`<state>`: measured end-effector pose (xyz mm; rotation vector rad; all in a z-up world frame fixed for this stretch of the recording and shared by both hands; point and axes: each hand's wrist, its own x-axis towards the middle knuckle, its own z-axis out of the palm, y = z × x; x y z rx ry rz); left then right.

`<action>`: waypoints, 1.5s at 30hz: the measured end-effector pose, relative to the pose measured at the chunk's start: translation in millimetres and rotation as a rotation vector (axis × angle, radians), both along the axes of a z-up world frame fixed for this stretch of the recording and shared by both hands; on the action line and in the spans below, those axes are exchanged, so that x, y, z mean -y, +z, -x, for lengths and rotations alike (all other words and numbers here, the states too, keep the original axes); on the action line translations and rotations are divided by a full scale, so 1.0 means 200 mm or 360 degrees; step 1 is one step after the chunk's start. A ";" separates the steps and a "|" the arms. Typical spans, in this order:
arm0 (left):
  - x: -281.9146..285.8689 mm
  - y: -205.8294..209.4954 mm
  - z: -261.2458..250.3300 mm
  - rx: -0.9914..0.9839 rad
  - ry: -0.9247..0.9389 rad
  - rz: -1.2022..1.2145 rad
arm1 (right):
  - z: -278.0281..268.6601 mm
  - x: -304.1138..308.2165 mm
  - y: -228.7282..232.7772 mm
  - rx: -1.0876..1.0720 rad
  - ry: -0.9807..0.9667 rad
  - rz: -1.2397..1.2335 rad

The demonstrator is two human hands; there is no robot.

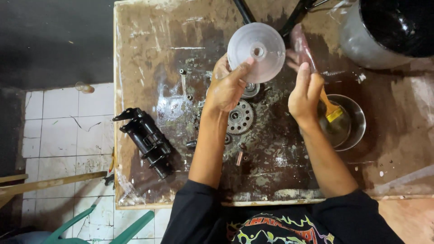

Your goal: The person cleans various disassembled mechanical parts on a wooden table using a brush and a liquid from a metal bowl. They scrub a cylindrical component, a gear, and a circular disc, then wipe the disc with their hands.

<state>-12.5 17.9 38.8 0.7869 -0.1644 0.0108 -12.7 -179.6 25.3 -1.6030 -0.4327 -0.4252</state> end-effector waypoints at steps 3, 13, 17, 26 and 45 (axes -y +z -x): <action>0.02 -0.07 -0.01 0.0020 -0.0037 -0.0175 | -0.24 0.29 -0.92 0.0018 0.0735 -0.1012; 0.06 -0.10 0.02 0.0174 -0.0124 0.0229 | 0.04 -0.08 0.16 -0.0022 0.0400 -0.0781; 0.04 -0.07 0.03 0.0407 -0.0256 0.0412 | 0.03 -0.03 -0.01 -0.0031 0.0148 -0.0550; 0.04 -0.12 0.01 0.0363 -0.0115 -0.0136 | 0.07 -0.08 0.07 -0.0171 0.0071 -0.0289; 0.08 0.08 0.00 0.0198 -0.0116 0.0439 | 0.08 -0.07 0.28 0.0744 -0.0224 0.0892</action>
